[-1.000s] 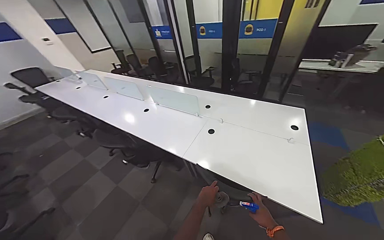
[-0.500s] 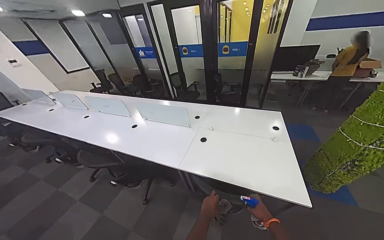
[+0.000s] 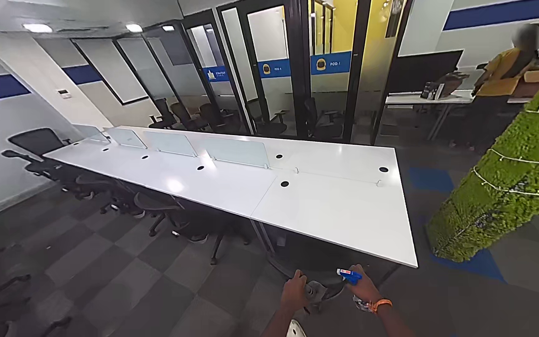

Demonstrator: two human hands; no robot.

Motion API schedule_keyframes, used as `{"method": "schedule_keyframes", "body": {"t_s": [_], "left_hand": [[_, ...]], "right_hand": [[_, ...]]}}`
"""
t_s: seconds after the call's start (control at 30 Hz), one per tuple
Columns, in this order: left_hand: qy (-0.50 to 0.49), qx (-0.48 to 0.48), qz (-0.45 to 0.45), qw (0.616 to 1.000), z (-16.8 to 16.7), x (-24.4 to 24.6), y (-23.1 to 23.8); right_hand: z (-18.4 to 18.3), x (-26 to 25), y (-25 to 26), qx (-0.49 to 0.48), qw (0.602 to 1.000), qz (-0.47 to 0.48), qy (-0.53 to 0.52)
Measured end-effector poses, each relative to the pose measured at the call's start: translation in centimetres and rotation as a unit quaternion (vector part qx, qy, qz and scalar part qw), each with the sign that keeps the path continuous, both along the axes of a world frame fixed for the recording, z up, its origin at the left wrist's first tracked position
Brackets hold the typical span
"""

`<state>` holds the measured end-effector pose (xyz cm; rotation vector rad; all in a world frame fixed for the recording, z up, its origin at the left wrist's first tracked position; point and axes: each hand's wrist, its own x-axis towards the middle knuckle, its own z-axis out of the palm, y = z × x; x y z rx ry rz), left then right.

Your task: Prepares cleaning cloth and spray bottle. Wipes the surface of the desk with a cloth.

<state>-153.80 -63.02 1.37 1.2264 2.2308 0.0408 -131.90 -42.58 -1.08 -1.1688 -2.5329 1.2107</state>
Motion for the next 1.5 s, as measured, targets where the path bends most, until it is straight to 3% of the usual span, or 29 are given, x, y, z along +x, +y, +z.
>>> {"method": "schedule_keyframes", "body": {"t_s": [0.27,0.53,1.13,1.33,1.5], "left_hand": [[-0.030,-0.001,-0.001,1.000,0.0,12.6,-3.2],[-0.038,-0.024,-0.054,0.998,0.5,18.4,-7.0],[-0.045,0.016,-0.135,0.990,0.5,11.8,-17.9],[-0.069,0.063,-0.146,0.985,0.0,11.2,-19.9],[-0.016,0.028,-0.122,0.992,-1.0,7.3,-20.6]], "right_hand": [[-0.3,11.3,-0.9,0.001,1.000,0.002,0.018],[0.3,18.7,-5.5,0.005,1.000,-0.027,0.009],[0.2,18.2,-27.3,0.006,0.978,-0.210,-0.007],[0.3,21.3,-28.8,0.010,0.978,-0.206,-0.013],[0.3,26.0,-28.3,-0.001,0.985,-0.171,-0.038]]}}
